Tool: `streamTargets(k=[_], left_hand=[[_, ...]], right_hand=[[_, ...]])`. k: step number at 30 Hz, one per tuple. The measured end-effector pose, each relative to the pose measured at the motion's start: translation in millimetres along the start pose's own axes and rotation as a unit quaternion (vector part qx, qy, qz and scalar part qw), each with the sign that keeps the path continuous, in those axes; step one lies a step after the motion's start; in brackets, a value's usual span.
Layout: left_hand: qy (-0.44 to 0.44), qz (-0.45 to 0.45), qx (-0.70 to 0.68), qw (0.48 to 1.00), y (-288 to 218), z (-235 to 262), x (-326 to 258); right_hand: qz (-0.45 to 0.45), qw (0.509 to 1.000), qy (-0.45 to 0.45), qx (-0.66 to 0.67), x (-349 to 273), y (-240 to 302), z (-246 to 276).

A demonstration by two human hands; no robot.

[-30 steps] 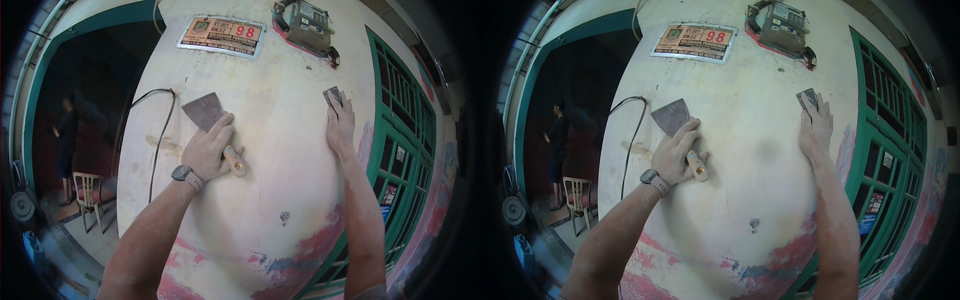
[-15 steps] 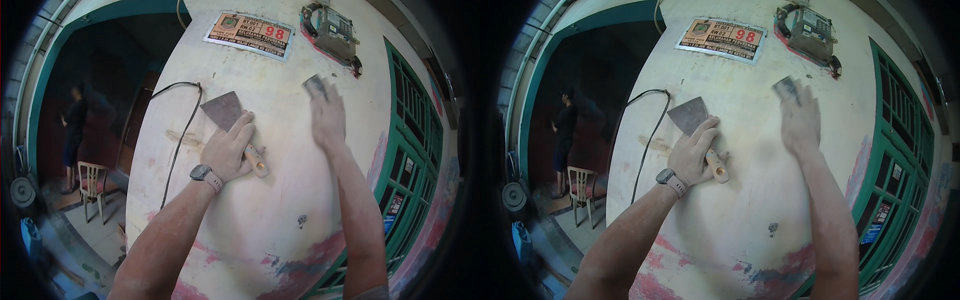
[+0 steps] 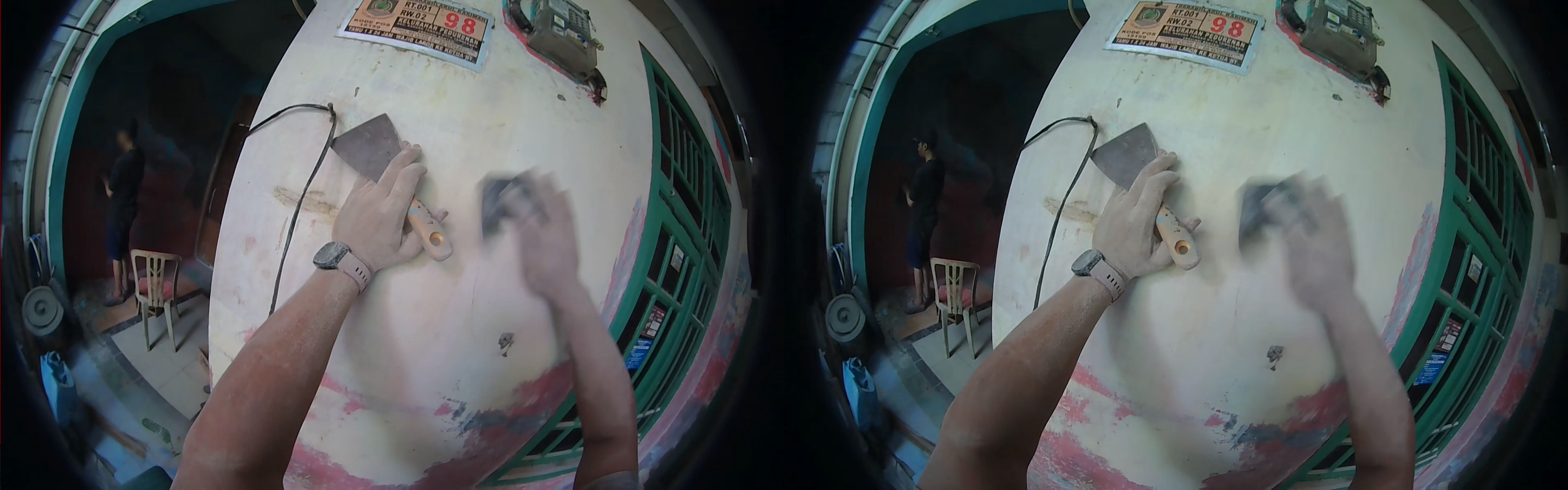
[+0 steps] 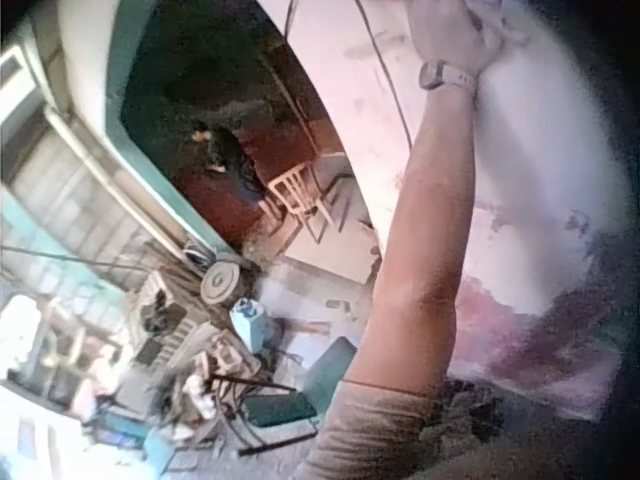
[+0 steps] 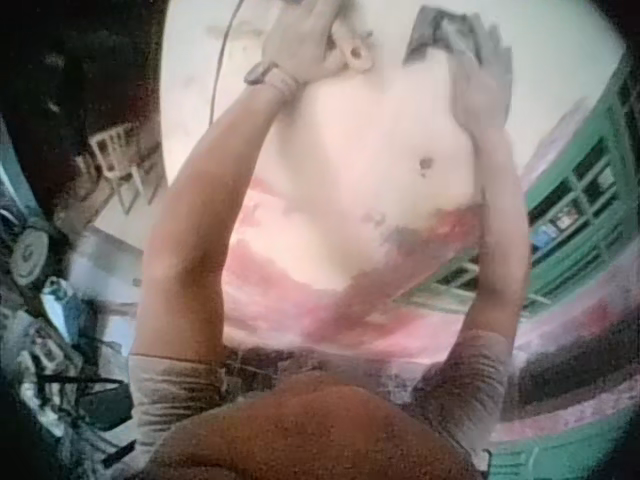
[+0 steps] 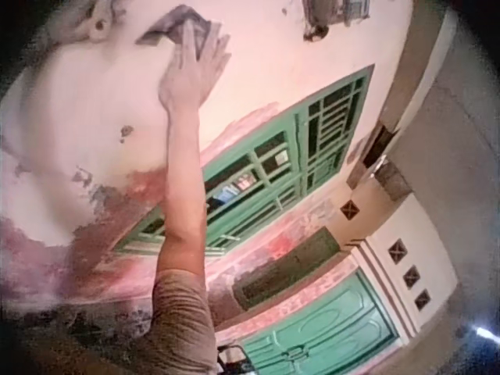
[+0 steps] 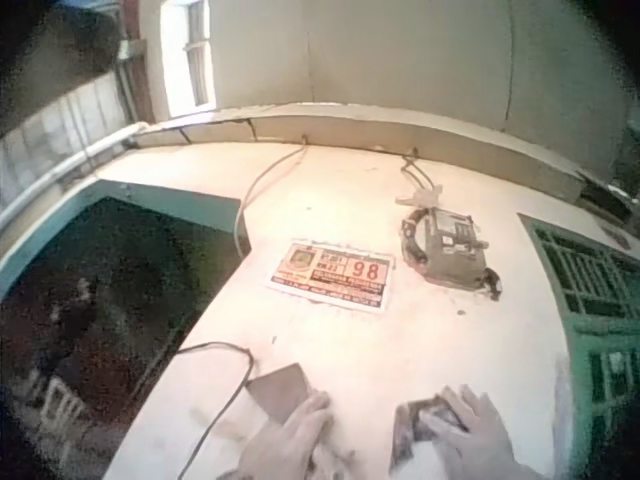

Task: The person prepares a wall for painting by scraping off old layers with a scraper, then sanding the surface with a sanding block.

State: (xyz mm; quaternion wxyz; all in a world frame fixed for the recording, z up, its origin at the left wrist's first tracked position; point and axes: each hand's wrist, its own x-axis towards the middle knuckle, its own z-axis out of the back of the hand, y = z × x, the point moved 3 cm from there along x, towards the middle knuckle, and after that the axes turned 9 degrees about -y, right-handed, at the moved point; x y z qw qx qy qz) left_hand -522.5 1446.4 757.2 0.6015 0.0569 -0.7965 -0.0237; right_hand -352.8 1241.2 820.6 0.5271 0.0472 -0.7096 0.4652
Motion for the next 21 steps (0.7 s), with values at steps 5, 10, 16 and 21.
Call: streamTargets(k=[5, 10, 16, 21], left_hand=[[-0.015, -0.011, -0.002, 1.000, 2.3, -6.1, -1.6], [0.000, -0.015, -0.004, 1.000, 3.4, -8.3, -1.9], [0.038, -0.036, 0.035, 0.998, 0.5, -8.9, -0.6], [0.027, -0.026, 0.029, 0.999, -7.4, -6.4, 1.0]], right_hand=[[-0.193, 0.966, -0.165, 0.042, 17.4, -19.1, -6.2], [-0.082, 0.986, -0.122, 0.077, -10.3, 43.7, -8.1], [-0.118, 0.981, -0.098, 0.115, -6.3, 61.8, 0.0], [-0.087, 0.983, -0.118, 0.115, -12.3, 97.9, 0.3]])
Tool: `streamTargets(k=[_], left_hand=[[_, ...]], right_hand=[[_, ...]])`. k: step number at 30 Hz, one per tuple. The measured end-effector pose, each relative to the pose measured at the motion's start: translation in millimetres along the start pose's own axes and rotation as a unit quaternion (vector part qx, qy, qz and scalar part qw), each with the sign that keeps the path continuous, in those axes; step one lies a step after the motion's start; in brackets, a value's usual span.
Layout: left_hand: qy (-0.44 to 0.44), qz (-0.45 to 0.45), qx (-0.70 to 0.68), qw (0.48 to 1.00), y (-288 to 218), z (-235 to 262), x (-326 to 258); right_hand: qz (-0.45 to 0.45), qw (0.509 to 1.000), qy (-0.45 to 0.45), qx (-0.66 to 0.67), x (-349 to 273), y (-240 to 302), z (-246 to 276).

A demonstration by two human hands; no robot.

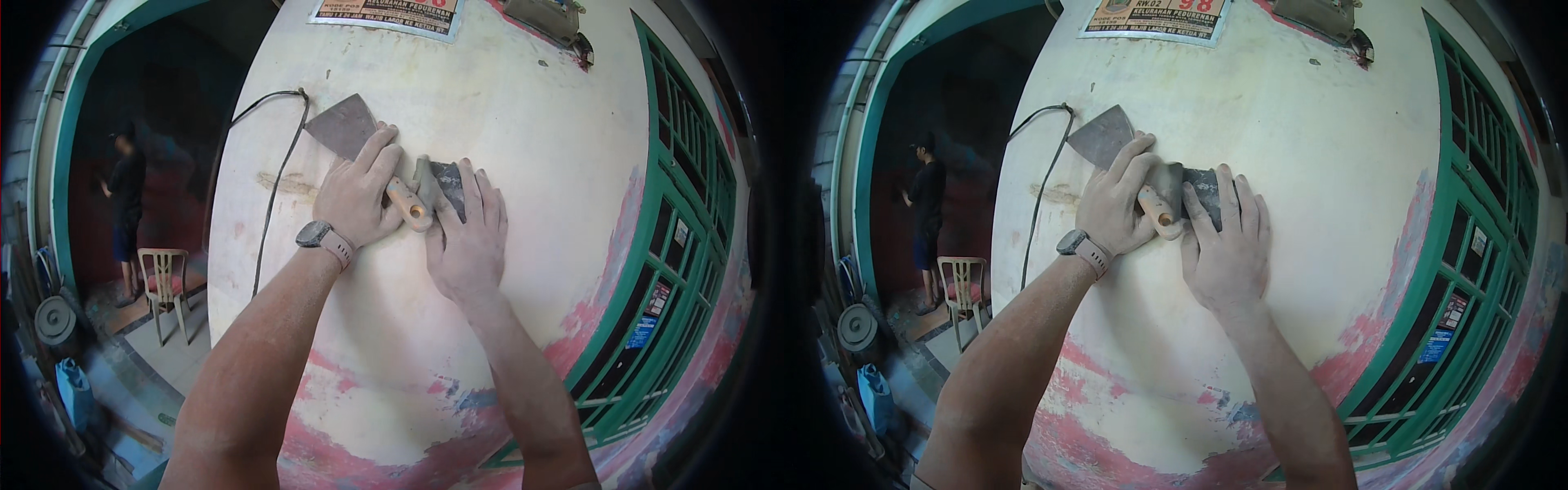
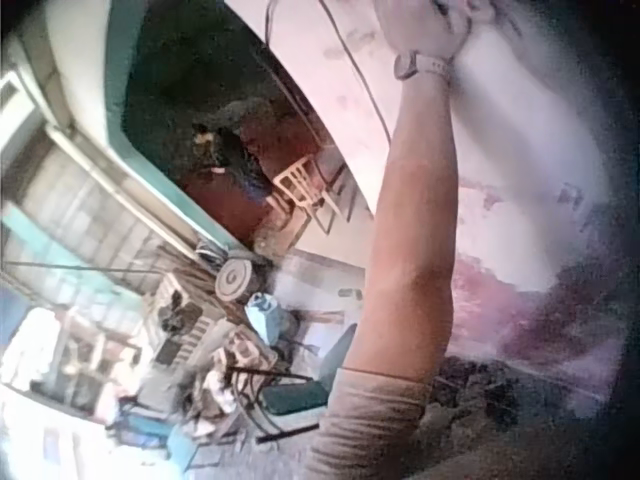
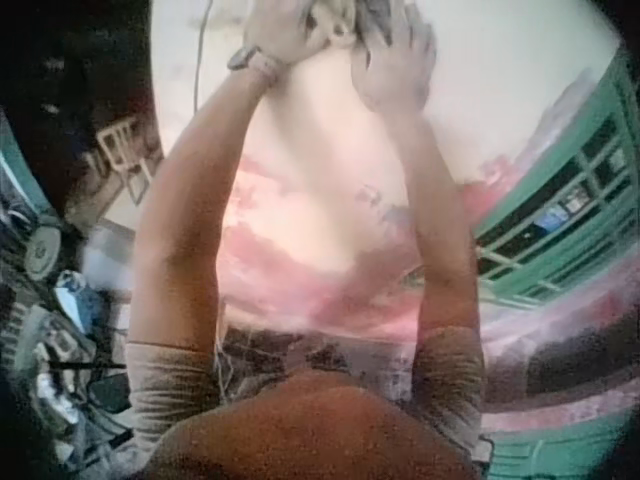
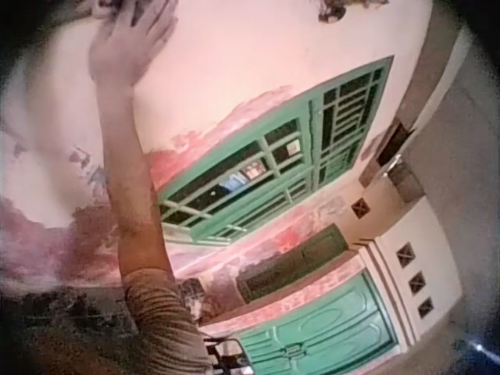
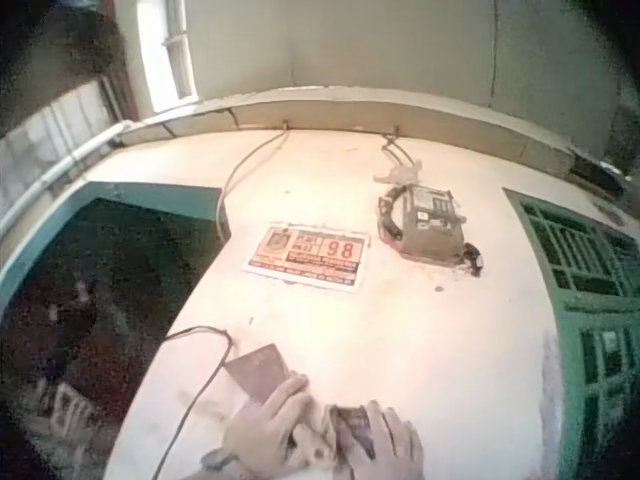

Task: The person prepares a wall for painting by scraping off old layers with a scraper, then sanding the surface with a sanding block.

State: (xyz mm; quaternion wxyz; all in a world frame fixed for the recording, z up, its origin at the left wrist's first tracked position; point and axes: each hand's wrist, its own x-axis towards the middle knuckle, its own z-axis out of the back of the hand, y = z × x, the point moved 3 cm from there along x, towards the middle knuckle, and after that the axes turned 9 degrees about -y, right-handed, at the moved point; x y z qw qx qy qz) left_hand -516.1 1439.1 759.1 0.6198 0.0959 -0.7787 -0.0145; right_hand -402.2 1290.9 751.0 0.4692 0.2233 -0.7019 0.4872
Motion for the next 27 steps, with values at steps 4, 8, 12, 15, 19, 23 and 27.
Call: streamTargets(k=[4, 8, 12, 15, 19, 23, 27], left_hand=[[-0.013, 0.000, 0.011, 1.000, -3.5, 2.0, 1.6], [-0.015, -0.006, 0.001, 1.000, -2.6, 1.5, 0.8], [-0.022, -0.010, -0.006, 1.000, -0.2, 0.4, -0.1], [-0.036, -0.021, 0.001, 0.999, 1.7, 1.1, 0.1], [-0.022, -0.019, -0.008, 1.000, 5.1, 2.2, -1.4], [0.002, 0.000, -0.007, 1.000, 6.5, 2.0, -3.9], [-0.031, -0.026, -0.006, 0.999, 3.8, 3.1, -2.1]], right_hand=[[-0.025, 1.000, -0.015, 0.003, -3.2, 3.4, -2.2], [-0.024, 0.999, -0.027, 0.010, -3.3, 1.1, -0.6], [-0.035, 0.998, -0.040, 0.027, -6.5, 1.2, 1.4], [-0.055, 0.997, -0.043, 0.044, -7.2, 0.7, 0.8], [-0.063, 0.995, -0.047, 0.057, -4.9, 0.5, -0.8], [-0.059, 0.995, -0.055, 0.052, -9.5, -2.9, 5.2], [-0.069, 0.992, -0.066, 0.085, -28.4, -9.2, 20.1]])
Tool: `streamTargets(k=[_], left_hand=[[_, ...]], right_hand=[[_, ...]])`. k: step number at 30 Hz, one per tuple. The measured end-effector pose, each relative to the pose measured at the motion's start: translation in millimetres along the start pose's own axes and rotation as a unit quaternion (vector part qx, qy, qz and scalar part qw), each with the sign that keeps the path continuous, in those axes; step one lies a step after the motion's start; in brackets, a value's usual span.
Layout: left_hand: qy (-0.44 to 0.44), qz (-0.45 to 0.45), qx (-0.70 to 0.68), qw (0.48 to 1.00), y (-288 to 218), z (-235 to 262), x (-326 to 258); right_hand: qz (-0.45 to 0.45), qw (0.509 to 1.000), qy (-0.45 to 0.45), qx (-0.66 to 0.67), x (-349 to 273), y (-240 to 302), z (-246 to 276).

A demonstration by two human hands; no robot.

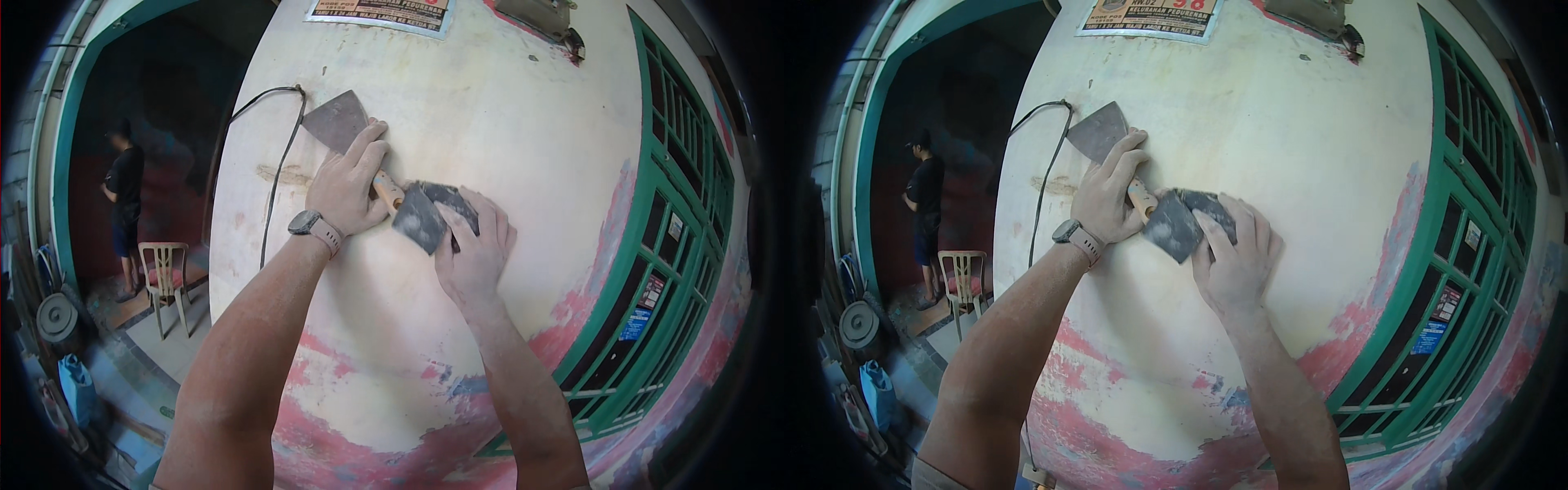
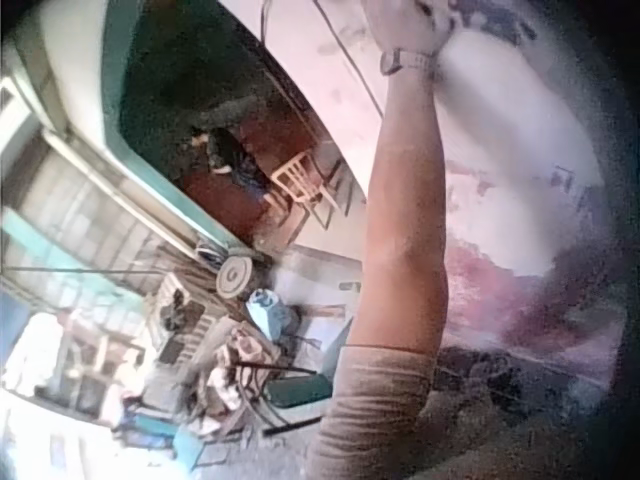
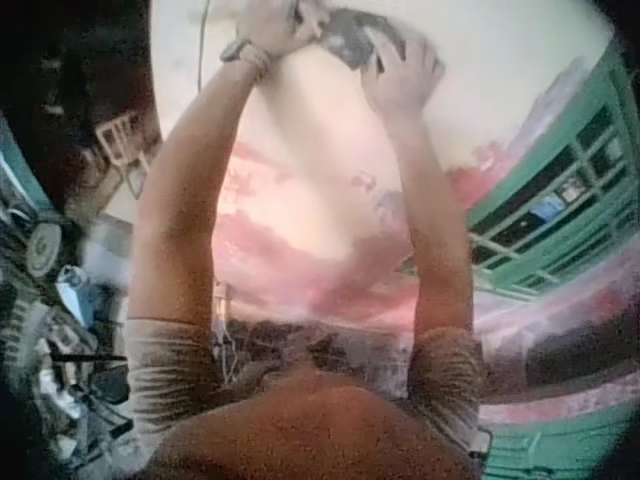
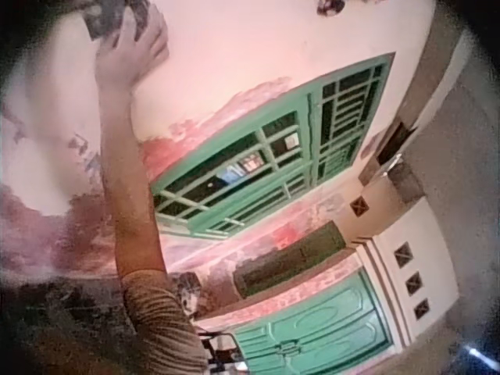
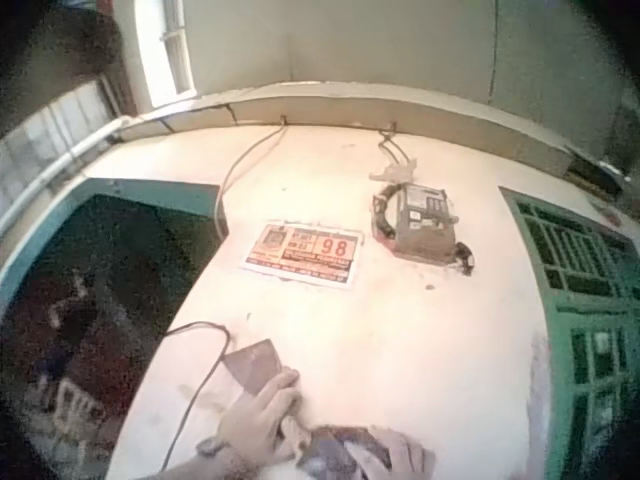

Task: The person prepares a wall for painting by scraping off old layers with a scraper, then sanding the surface with a sanding block.

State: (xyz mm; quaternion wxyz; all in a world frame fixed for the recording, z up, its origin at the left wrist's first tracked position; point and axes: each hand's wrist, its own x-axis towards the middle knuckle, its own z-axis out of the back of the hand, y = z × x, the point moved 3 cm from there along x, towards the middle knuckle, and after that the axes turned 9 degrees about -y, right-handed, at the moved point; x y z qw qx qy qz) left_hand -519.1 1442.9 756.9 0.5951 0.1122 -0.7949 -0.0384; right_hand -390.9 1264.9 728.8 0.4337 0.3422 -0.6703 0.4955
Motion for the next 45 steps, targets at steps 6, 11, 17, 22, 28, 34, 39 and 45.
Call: streamTargets(k=[6, 11, 17, 22, 28, 34, 39, 45], left_hand=[[0.020, 0.014, 0.002, 1.000, -6.0, 3.0, 3.7], [0.045, 0.115, -0.023, 0.992, -27.7, 10.2, 6.6], [0.164, 0.198, -0.279, 0.925, -156.5, 84.4, -100.3], [0.295, 0.390, -0.392, 0.779, -282.0, 126.2, -227.6], [0.307, 0.682, -0.391, 0.537, -332.9, 157.8, -321.7], [0.270, 0.854, -0.388, 0.217, -333.0, 173.4, -346.1], [0.348, 0.813, -0.334, 0.325, -343.2, 178.3, -339.5], [0.359, 0.792, -0.274, 0.410, -340.4, 186.5, -350.1]], right_hand=[[-0.163, 0.971, -0.094, 0.145, -28.3, 8.8, 51.1], [-0.386, 0.888, -0.020, 0.251, -95.0, 46.7, 140.2], [-0.775, 0.522, 0.087, 0.344, -259.2, 109.1, 191.5], [-0.719, 0.637, 0.141, 0.240, -315.4, 119.0, 241.7], [-0.635, 0.734, 0.230, 0.070, -329.7, 112.6, 288.5], [-0.478, 0.843, 0.243, 0.051, -318.9, 118.8, 299.9], [-0.371, 0.876, 0.294, 0.099, -314.9, 126.8, 302.3], [-0.523, 0.820, 0.230, 0.042, -320.0, 100.2, 311.2]])
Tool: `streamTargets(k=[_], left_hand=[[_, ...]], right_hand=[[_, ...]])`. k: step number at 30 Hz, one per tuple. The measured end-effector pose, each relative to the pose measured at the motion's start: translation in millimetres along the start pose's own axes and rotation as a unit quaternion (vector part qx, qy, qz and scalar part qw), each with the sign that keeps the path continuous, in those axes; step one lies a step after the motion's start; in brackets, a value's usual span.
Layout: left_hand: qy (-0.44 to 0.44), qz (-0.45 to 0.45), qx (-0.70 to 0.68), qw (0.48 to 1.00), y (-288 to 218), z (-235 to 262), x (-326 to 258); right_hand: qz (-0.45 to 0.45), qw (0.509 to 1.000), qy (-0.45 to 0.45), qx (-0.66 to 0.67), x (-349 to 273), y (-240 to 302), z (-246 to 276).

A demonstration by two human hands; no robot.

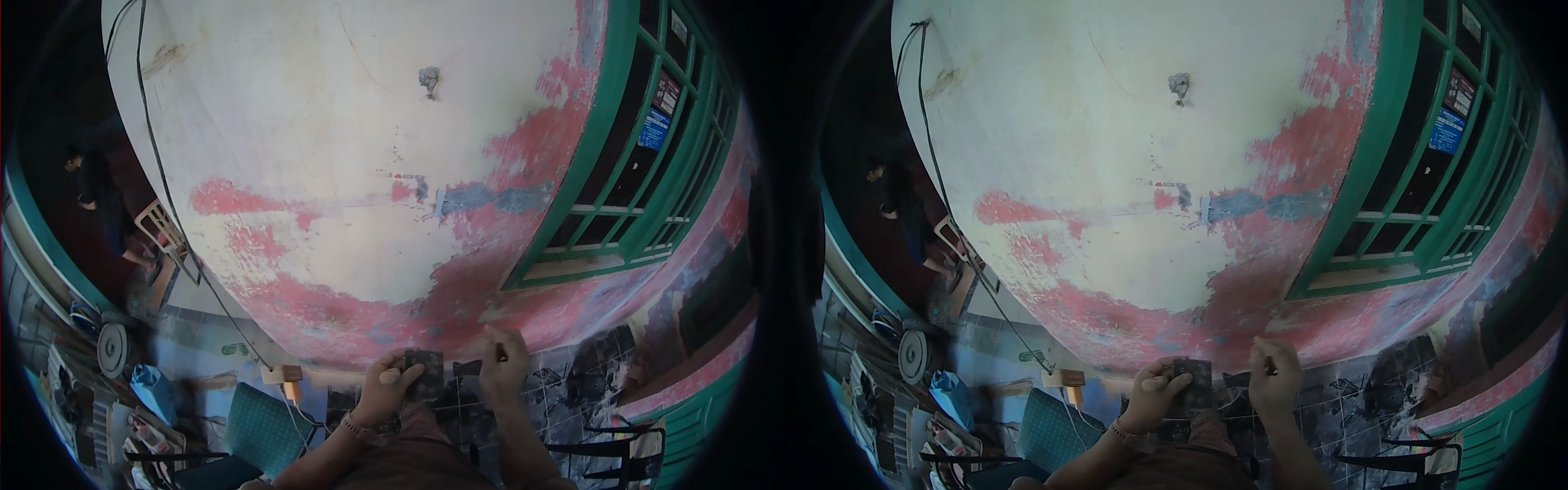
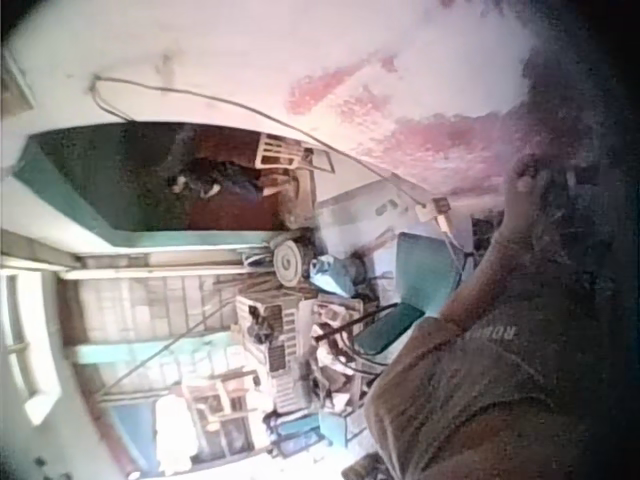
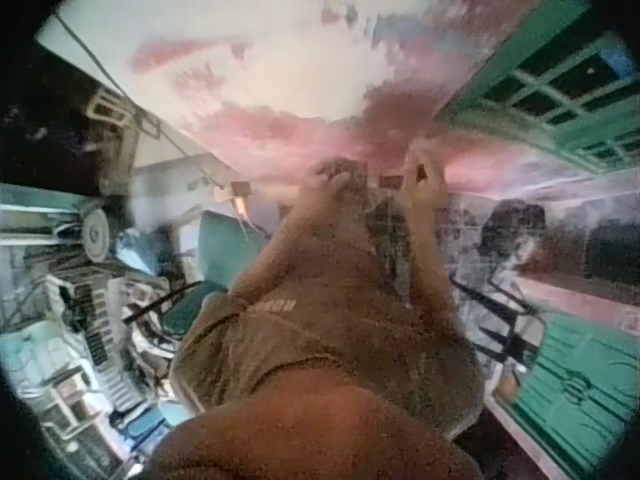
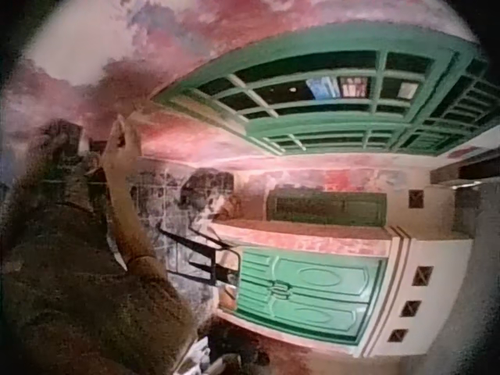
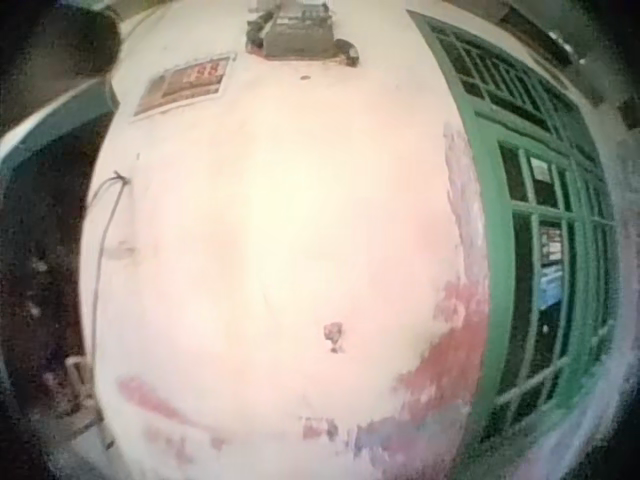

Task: The person prepares a wall for painting by scraping off old layers with a scraper, then sanding the surface with a sanding block.

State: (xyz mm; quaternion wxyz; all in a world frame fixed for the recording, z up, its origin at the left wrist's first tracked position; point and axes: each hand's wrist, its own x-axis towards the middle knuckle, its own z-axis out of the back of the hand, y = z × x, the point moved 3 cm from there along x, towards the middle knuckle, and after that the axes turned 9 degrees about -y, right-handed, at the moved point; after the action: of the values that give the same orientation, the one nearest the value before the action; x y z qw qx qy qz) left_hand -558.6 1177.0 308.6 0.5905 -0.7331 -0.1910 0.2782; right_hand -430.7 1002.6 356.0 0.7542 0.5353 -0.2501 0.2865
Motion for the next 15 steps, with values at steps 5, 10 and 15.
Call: streamTargets(k=[5, 10, 15], left_hand=[[-0.031, -0.055, 0.031, 0.997, 8.5, -10.1, -9.7], [-0.012, -0.013, 0.020, 1.000, 24.4, -31.1, -21.3], [0.009, -0.023, -0.018, 1.000, 25.2, -34.2, -25.7]], right_hand=[[-0.428, 0.841, -0.118, 0.309, -10.6, -32.5, -3.1], [-0.340, 0.919, -0.061, 0.192, -59.8, -11.6, -35.1], [-0.239, 0.947, -0.079, 0.201, -86.1, 10.2, -47.4]])
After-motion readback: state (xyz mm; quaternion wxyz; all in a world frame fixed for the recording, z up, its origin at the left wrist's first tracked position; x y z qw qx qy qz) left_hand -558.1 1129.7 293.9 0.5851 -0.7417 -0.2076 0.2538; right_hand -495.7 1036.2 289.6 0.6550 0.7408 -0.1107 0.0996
